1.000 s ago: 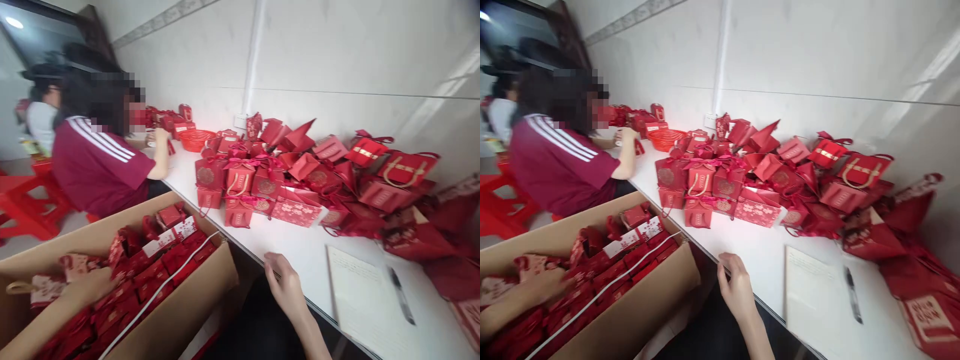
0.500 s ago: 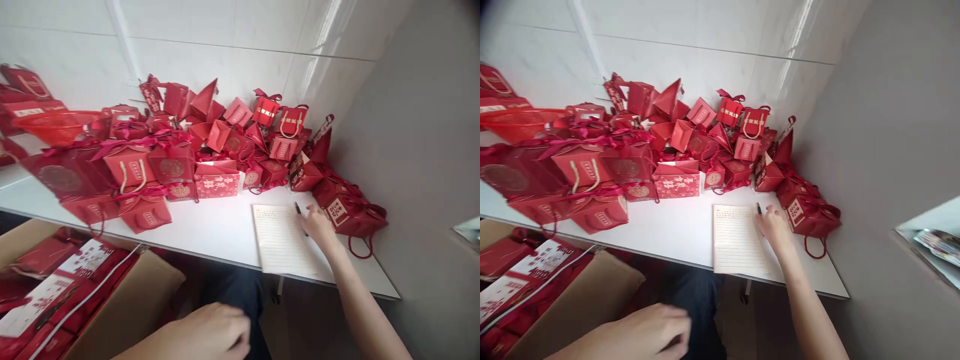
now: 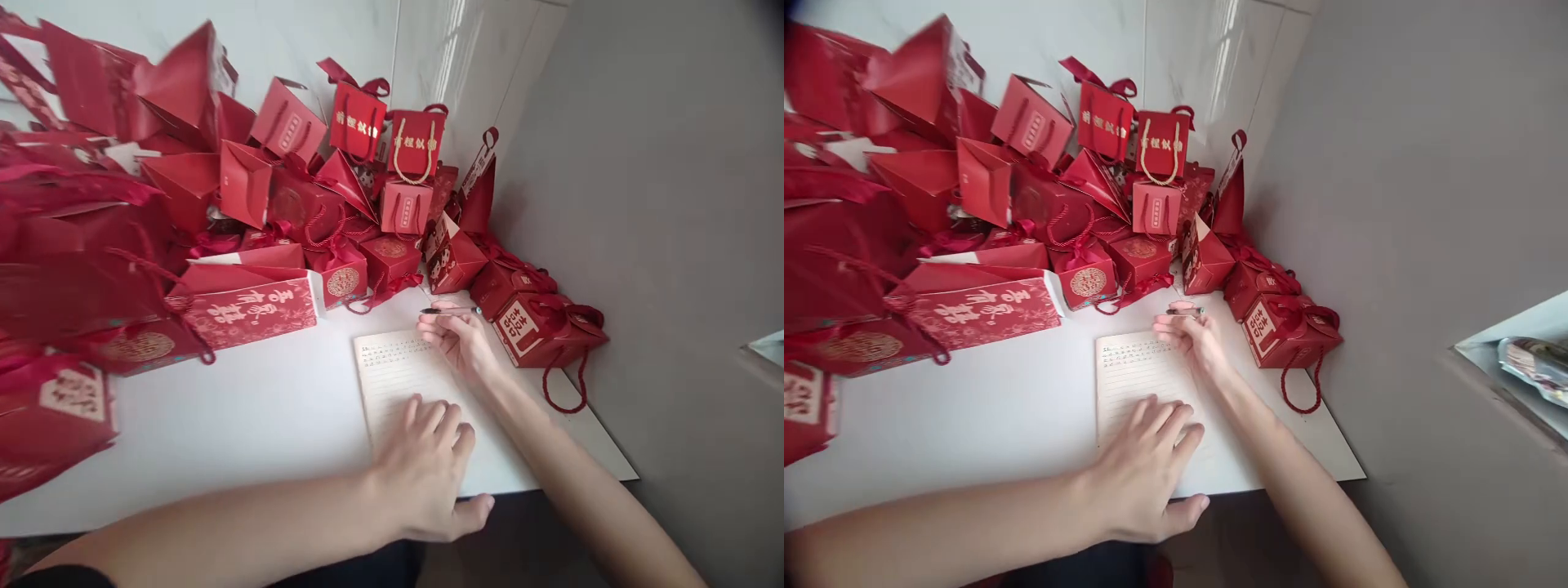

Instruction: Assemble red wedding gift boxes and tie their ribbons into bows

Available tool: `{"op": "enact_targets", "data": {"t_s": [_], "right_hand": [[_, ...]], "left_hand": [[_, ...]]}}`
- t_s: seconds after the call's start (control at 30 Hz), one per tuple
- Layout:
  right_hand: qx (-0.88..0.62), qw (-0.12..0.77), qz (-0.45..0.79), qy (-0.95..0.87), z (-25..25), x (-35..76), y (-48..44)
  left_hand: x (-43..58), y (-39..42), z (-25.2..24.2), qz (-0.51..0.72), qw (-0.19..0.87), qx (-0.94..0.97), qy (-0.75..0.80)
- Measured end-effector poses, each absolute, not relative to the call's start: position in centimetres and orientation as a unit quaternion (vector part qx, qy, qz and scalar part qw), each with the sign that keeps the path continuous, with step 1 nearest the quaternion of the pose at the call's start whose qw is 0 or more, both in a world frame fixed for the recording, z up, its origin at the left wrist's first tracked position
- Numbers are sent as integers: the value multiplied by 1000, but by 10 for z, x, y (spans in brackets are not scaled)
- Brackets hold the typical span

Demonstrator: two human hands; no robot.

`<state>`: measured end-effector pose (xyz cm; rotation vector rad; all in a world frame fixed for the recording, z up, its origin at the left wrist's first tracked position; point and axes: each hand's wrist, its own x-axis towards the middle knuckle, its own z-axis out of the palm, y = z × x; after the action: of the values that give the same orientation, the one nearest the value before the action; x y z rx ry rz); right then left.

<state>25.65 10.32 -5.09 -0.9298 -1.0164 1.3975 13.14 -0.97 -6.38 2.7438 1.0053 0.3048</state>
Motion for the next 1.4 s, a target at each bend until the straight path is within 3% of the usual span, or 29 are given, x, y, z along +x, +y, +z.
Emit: {"op": "enact_targets", "data": {"t_s": [0.13,0.33,0.6,0.93,1.4], "right_hand": [[-393,562,577,-444,-63,243,92],[-437,534,537,-485,-72,240,95],[-581,455,358,-572,-67,240,83],[-599,373,273,-654,-66,238,82],[-604,367,267,-655,-67,237,80]], "left_hand": [[121,-14,-74,141,96,930,324],[125,-21,-92,214,-28,915,341],[132,-19,-98,280,-104,887,353],[134,-22,-98,272,-102,887,359],[135,-21,-97,271,-90,891,353]]}}
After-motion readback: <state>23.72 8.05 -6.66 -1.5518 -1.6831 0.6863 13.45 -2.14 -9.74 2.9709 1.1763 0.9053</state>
